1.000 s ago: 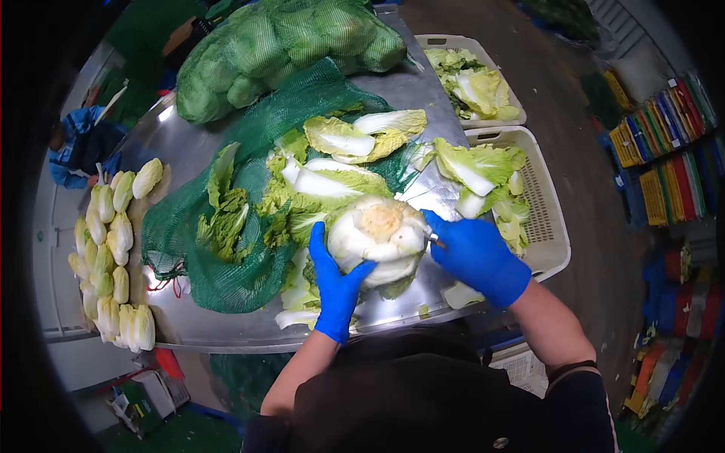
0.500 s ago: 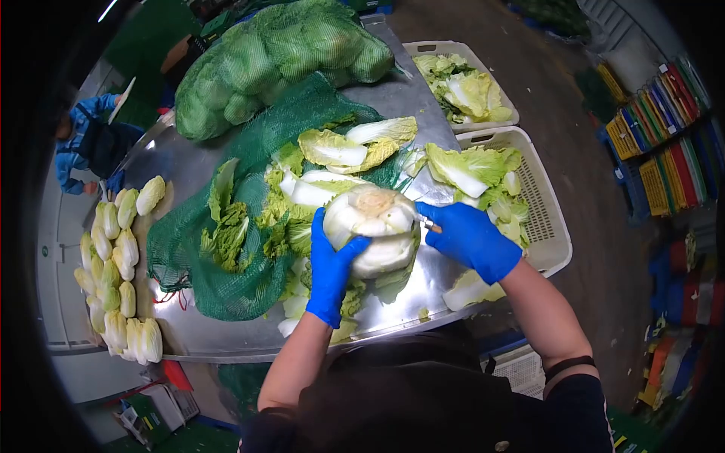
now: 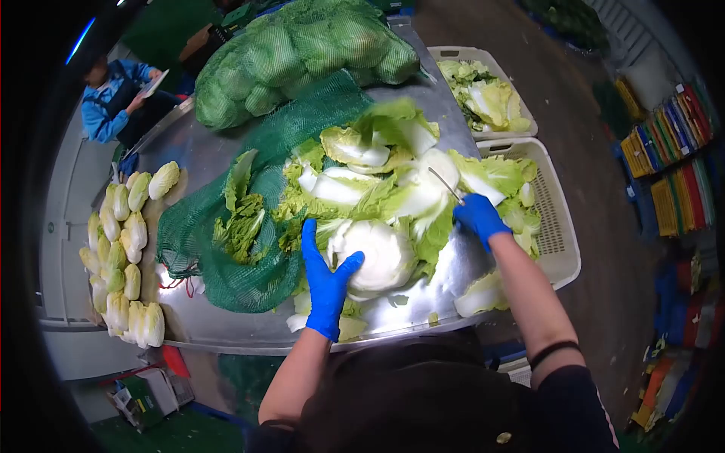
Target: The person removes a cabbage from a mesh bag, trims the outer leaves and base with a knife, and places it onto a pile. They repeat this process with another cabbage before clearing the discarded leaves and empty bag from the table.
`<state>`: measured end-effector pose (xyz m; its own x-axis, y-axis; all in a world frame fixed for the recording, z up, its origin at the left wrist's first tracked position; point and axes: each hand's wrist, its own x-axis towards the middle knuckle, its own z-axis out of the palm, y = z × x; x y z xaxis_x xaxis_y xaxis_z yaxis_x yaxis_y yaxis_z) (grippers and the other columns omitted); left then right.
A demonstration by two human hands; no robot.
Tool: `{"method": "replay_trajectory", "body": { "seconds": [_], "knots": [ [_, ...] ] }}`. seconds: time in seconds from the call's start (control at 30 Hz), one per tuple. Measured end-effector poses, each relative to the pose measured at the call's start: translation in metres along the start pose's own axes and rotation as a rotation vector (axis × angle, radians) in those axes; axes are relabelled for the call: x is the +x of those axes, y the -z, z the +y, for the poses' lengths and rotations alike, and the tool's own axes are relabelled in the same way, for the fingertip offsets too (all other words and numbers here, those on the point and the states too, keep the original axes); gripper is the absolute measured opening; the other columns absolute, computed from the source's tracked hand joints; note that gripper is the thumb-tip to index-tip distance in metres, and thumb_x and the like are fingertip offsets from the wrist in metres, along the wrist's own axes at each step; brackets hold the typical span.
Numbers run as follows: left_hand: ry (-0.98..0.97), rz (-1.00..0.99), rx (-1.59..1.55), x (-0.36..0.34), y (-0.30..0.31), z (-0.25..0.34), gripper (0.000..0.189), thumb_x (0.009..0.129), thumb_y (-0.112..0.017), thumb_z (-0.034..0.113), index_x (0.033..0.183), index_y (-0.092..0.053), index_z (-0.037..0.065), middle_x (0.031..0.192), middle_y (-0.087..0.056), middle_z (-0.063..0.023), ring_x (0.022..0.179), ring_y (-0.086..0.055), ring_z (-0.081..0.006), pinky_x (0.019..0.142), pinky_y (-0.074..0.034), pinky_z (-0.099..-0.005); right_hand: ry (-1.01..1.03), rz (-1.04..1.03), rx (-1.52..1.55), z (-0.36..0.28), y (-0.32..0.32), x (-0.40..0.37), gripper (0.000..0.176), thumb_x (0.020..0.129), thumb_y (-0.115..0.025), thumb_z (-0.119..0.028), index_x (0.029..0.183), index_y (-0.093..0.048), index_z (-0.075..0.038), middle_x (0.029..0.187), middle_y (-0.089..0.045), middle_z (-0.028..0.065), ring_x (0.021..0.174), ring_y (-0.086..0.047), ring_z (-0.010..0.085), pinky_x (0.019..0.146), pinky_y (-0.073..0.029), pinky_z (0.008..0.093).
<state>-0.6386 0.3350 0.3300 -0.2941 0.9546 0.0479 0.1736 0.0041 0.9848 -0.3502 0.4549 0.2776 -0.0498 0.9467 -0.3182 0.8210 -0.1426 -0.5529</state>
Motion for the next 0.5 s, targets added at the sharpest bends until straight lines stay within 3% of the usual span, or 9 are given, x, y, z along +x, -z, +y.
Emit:
{"method": "replay_trajectory", "body": {
  "seconds": [0.03, 0.1, 0.17, 0.23, 0.27, 0.3, 0.37, 0.43, 0.5],
  "knots": [
    [-0.002, 0.009, -0.013, 0.001, -0.002, 0.002, 0.095, 0.066, -0.078, 0.015, 0.141, -0.022, -0.001, 0.143, -0.029, -0.0172, 0.132, -0.029, -0.0272, 0.111, -0.020, -0.0364, -0.050, 0.023, 0.037, -0.013, 0.013, -0.022, 0.029, 0.080, -0.060, -0.024, 0.095, -0.065, 0.001, 0.083, -0.064, 0.0230, 0.078, -0.064, 0.0329, 0.068, -0.049, 0.0388],
    [0.169, -0.107, -0.248, 0.002, -0.008, 0.011, 0.092, 0.066, -0.078, 0.012, 0.141, -0.025, -0.001, 0.141, -0.033, -0.0170, 0.131, -0.031, -0.0264, 0.111, -0.021, -0.0360, 0.208, 0.279, 0.369, -0.038, 0.004, -0.061, 0.042, 0.081, -0.064, -0.035, 0.108, -0.063, -0.003, 0.078, -0.063, 0.0177, 0.070, -0.062, 0.0262, 0.064, -0.047, 0.0364],
    [0.157, -0.162, -0.327, -0.001, -0.017, 0.000, 0.089, 0.069, -0.075, 0.014, 0.141, -0.025, 0.000, 0.139, -0.036, -0.0162, 0.130, -0.032, -0.0257, 0.111, -0.021, -0.0356, 0.144, 0.058, 0.437, -0.100, 0.015, -0.109, 0.057, 0.079, -0.068, -0.044, 0.120, -0.058, -0.007, 0.074, -0.060, 0.0098, 0.063, -0.054, 0.0173, 0.063, -0.045, 0.0319],
    [0.021, -0.197, -0.327, -0.004, -0.021, -0.014, 0.086, 0.073, -0.072, 0.019, 0.142, -0.025, 0.002, 0.141, -0.035, -0.0152, 0.130, -0.033, -0.0250, 0.111, -0.020, -0.0362, 0.281, 0.034, 0.587, -0.084, -0.034, -0.100, 0.058, 0.077, -0.070, -0.043, 0.123, -0.057, -0.009, 0.073, -0.056, 0.0028, 0.061, -0.046, 0.0117, 0.061, -0.043, 0.0280],
    [-0.036, -0.237, -0.344, -0.001, -0.013, -0.031, 0.081, 0.077, -0.068, 0.023, 0.142, -0.025, 0.002, 0.142, -0.035, -0.0144, 0.130, -0.034, -0.0243, 0.111, -0.020, -0.0358, 0.258, 0.007, 0.663, -0.079, -0.035, -0.098, 0.054, 0.079, -0.071, -0.035, 0.123, -0.057, -0.007, 0.081, -0.061, 0.0016, 0.069, -0.051, 0.0093, 0.066, -0.046, 0.0271],
    [0.029, -0.271, -0.300, -0.001, 0.001, -0.044, 0.078, 0.079, -0.068, 0.018, 0.142, -0.025, 0.000, 0.141, -0.036, -0.0158, 0.130, -0.034, -0.0241, 0.110, -0.023, -0.0354, 0.261, 0.004, 0.664, -0.075, -0.031, -0.094, 0.054, 0.079, -0.071, -0.035, 0.123, -0.057, -0.007, 0.081, -0.061, 0.0016, 0.069, -0.051, 0.0093, 0.066, -0.046, 0.0271],
    [0.245, -0.202, -0.068, -0.011, 0.029, -0.102, 0.077, 0.080, -0.068, 0.013, 0.141, -0.023, -0.002, 0.139, -0.038, -0.0174, 0.129, -0.036, -0.0246, 0.107, -0.028, -0.0361, 0.155, -0.022, 1.012, -0.066, -0.023, -0.087, 0.050, 0.081, -0.071, -0.028, 0.121, -0.057, -0.003, 0.091, -0.062, 0.0020, 0.077, -0.054, 0.0091, 0.073, -0.047, 0.0254],
    [0.039, -0.012, 0.134, -0.014, 0.038, -0.094, 0.087, 0.074, -0.075, 0.016, 0.141, -0.022, -0.003, 0.140, -0.035, -0.0184, 0.128, -0.036, -0.0274, 0.106, -0.030, -0.0384, 0.115, -0.048, 1.040, -0.064, -0.011, -0.084, 0.048, 0.082, -0.070, -0.025, 0.120, -0.057, 0.001, 0.099, -0.063, 0.0043, 0.084, -0.056, 0.0095, 0.079, -0.047, 0.0241],
    [-0.271, 0.082, 0.451, 0.005, 0.011, 0.004, 0.096, 0.069, -0.079, 0.020, 0.141, -0.021, -0.002, 0.143, -0.029, -0.0188, 0.131, -0.031, -0.0292, 0.109, -0.024, -0.0387, 0.144, -0.028, 0.964, -0.067, -0.013, -0.088, 0.048, 0.081, -0.071, -0.027, 0.120, -0.058, -0.002, 0.099, -0.063, 0.0044, 0.084, -0.055, 0.0088, 0.079, -0.046, 0.0238]
  ]
}}
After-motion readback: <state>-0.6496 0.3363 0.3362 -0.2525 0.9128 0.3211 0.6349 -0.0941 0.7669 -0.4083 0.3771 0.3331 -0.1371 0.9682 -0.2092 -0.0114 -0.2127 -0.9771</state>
